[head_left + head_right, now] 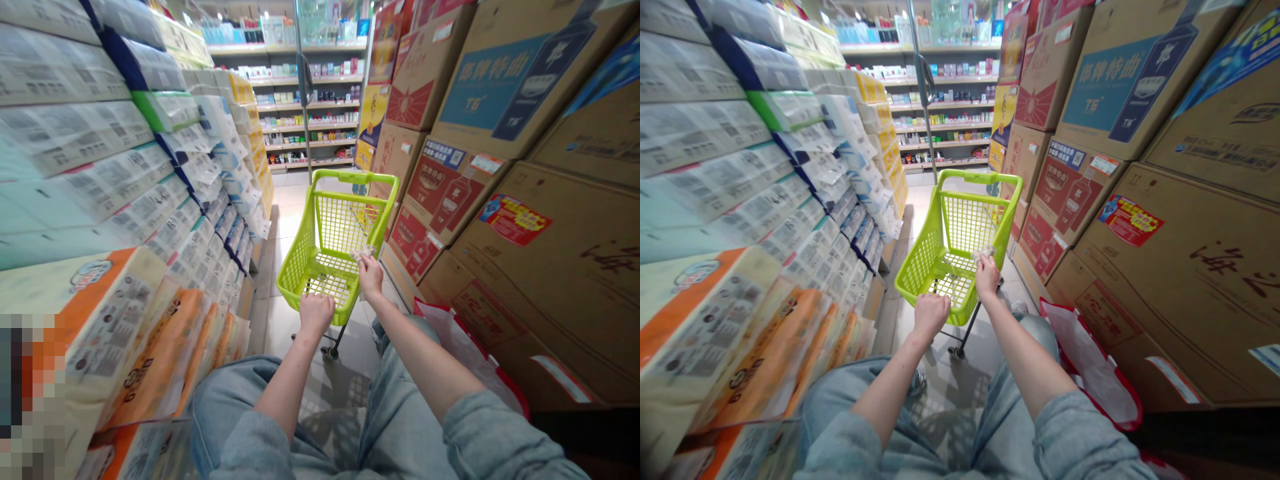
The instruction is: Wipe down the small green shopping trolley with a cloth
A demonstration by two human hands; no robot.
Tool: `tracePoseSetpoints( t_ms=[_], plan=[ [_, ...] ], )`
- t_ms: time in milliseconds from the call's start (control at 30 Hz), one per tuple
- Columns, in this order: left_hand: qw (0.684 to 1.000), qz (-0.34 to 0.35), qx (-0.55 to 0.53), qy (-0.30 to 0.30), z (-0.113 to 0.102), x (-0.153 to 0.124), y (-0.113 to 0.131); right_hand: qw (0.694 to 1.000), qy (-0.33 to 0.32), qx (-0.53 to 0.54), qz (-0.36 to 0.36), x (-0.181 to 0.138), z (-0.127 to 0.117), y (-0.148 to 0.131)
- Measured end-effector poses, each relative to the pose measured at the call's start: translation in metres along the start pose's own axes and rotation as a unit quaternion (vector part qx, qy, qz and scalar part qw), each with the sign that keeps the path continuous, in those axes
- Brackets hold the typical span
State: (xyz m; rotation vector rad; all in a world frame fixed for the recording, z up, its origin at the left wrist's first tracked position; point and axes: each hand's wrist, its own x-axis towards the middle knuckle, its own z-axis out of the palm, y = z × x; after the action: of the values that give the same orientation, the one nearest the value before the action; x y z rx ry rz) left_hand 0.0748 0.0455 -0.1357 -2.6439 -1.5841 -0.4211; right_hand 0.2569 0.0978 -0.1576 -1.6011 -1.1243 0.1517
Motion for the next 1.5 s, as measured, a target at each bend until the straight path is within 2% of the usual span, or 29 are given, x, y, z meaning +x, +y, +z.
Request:
tracePoseSetpoints(
  t_ms=[233, 367, 467, 633, 867, 1000, 1133, 1333, 1433, 1500],
  plan=[
    [1.000, 0.001, 0.005, 0.008, 0.003, 0.003, 0.000, 0.998, -0.038, -0.039, -0.009, -0.066, -0.004, -0.011],
    [1.000, -0.003, 0.011, 0.000, 0.002, 0.003, -0.006, 0.997, -0.060, -0.042, -0.025, -0.082, 0.000, -0.016],
    [1.000, -0.008, 0.012, 0.000, 0.001, 0.003, -0.008, 0.995, -0.071, -0.062, -0.015, -0.073, 0.003, -0.017],
    [1.000, -0.010, -0.001, 0.013, 0.005, 0.003, -0.005, 0.995, -0.035, -0.081, -0.045, -0.041, 0.005, -0.016],
    [0.999, 0.019, -0.024, 0.014, 0.007, 0.004, 0.013, 0.986, -0.064, -0.151, -0.008, 0.002, 0.000, -0.018],
    [0.997, 0.063, -0.033, -0.033, 0.005, 0.009, 0.020, 0.984, -0.082, -0.153, -0.038, 0.008, -0.009, -0.019],
    [0.989, 0.078, -0.035, -0.117, 0.001, 0.017, 0.020, 0.981, -0.102, -0.154, -0.059, -0.003, -0.020, -0.020],
    [0.967, 0.076, -0.053, -0.236, -0.008, 0.017, 0.020, 0.976, -0.136, -0.169, -0.031, -0.009, -0.035, -0.029],
    [0.964, 0.078, -0.053, -0.249, -0.012, 0.012, 0.021, 0.979, -0.120, -0.163, -0.002, 0.001, -0.035, -0.033],
    [0.971, 0.074, -0.058, -0.219, -0.013, 0.010, 0.021, 0.983, -0.108, -0.148, 0.004, 0.006, -0.033, -0.035]
  ],
)
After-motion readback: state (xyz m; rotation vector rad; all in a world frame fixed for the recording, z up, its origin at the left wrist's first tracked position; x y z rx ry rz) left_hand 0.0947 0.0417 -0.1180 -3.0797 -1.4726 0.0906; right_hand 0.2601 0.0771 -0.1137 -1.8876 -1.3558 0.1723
